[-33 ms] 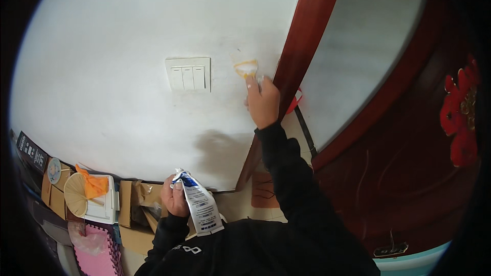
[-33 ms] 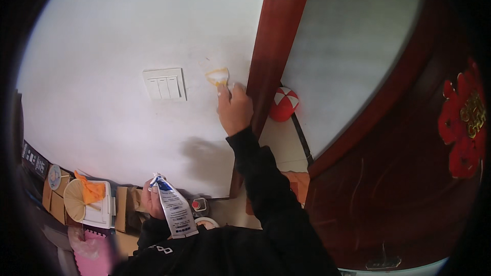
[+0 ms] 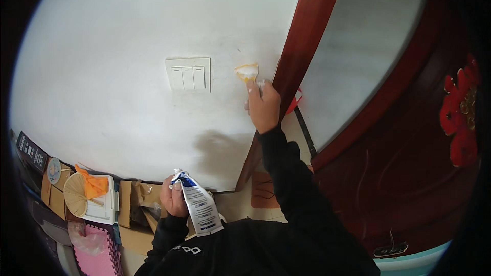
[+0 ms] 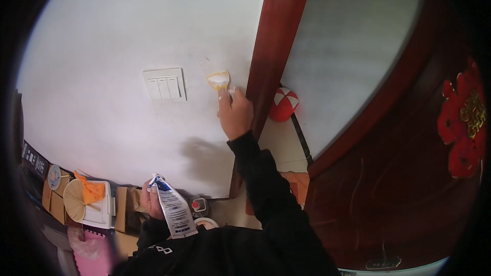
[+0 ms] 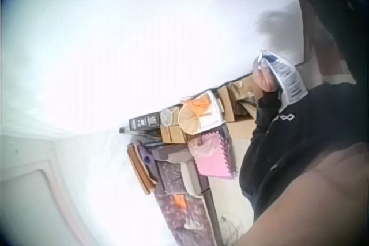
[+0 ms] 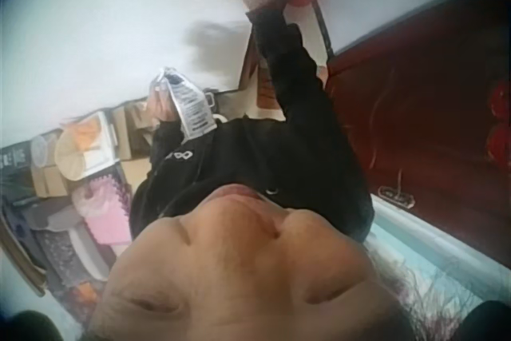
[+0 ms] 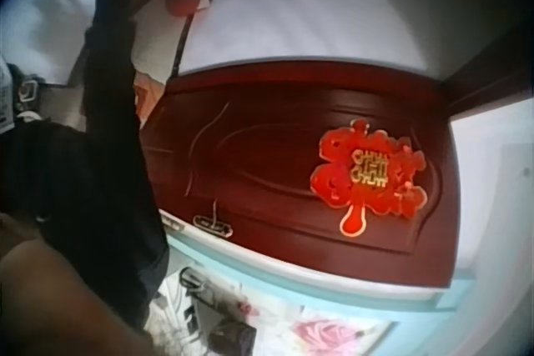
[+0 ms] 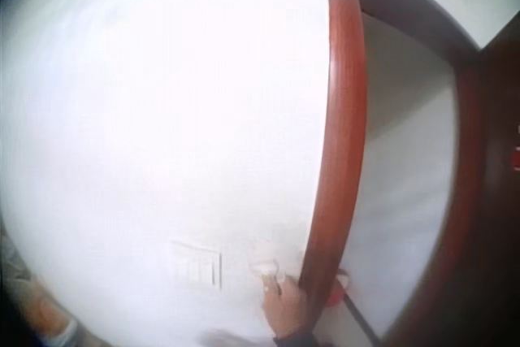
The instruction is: The person applies a white paste from a tube onto a wall near a light switch using a small spatula. They repeatedly squeeze the tube and spread the paste over a specific area to fill imperfections or holes.
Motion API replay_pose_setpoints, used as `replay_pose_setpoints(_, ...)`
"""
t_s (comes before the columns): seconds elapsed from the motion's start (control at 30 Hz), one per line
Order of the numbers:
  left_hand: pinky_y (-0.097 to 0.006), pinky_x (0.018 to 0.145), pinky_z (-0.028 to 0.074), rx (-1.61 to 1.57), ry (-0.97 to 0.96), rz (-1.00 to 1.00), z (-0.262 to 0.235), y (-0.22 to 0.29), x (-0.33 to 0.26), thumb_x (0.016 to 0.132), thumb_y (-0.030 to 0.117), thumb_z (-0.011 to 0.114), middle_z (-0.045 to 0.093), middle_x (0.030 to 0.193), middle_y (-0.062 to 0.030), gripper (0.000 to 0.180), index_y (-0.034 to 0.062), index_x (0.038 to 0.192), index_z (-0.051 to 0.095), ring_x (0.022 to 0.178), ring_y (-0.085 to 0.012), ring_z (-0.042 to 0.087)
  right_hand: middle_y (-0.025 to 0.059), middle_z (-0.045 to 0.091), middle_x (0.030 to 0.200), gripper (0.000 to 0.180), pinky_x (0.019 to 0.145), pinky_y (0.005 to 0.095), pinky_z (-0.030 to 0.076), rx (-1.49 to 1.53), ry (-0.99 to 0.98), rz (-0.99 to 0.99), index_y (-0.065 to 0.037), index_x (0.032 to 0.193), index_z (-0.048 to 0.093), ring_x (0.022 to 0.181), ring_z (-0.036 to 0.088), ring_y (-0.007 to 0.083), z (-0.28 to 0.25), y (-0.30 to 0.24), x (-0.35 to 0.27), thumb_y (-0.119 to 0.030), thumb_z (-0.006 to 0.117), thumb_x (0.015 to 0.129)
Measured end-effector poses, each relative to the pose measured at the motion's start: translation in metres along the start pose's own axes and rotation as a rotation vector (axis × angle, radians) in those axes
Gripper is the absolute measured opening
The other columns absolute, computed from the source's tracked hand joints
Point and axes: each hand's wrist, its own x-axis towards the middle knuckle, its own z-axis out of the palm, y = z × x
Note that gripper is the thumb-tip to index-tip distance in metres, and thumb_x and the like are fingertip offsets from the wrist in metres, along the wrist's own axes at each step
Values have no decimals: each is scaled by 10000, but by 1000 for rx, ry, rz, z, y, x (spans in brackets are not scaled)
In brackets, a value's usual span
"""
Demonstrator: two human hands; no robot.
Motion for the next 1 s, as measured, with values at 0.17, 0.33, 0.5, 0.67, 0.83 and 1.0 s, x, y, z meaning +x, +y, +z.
replay_pose_setpoints(0.17,-260,704,455,-3,-1,-4,-7,0,-5,931,209,455,620,878,-102,323,-79,1025,568,762,-139,563,37,473,531,253,394,259,367,191,1,-24,-7,717,482,421,466,104,-1,-43,11,-165,557,900)
replay_pose_setpoints(0.33,-258,704,456,-6,14,-1,-4,0,-3,929,213,455,622,870,-105,328,-79,1025,568,758,-140,563,33,471,532,266,392,254,362,-41,17,-23,-6,712,468,427,460,95,-5,-2,18,-169,558,902)
replay_pose_setpoints(0.5,-258,711,455,25,10,-7,-7,0,-3,926,216,458,624,872,-107,328,-78,1014,574,770,-142,568,47,473,518,298,390,268,362,70,19,-130,4,695,453,412,460,109,-1,-20,13,-178,569,901)
replay_pose_setpoints(0.67,-260,693,457,36,-10,28,-3,4,-1,927,221,457,626,854,-101,331,-77,1009,575,746,-144,569,60,466,508,304,402,278,378,-265,41,-207,6,693,463,407,482,132,3,9,34,-188,577,897)
replay_pose_setpoints(0.83,-262,676,457,17,22,21,-2,3,-2,929,231,458,623,832,-98,332,-70,992,583,728,-140,564,70,489,522,302,413,290,393,-118,-33,-59,7,678,458,414,507,148,-9,12,6,-175,572,890)
replay_pose_setpoints(1.0,-264,672,457,29,26,1,-4,4,-4,934,243,453,622,826,-98,343,-69,994,581,724,-136,561,90,517,541,307,432,315,407,-149,24,-267,4,685,467,432,530,176,7,-19,27,-202,560,892)
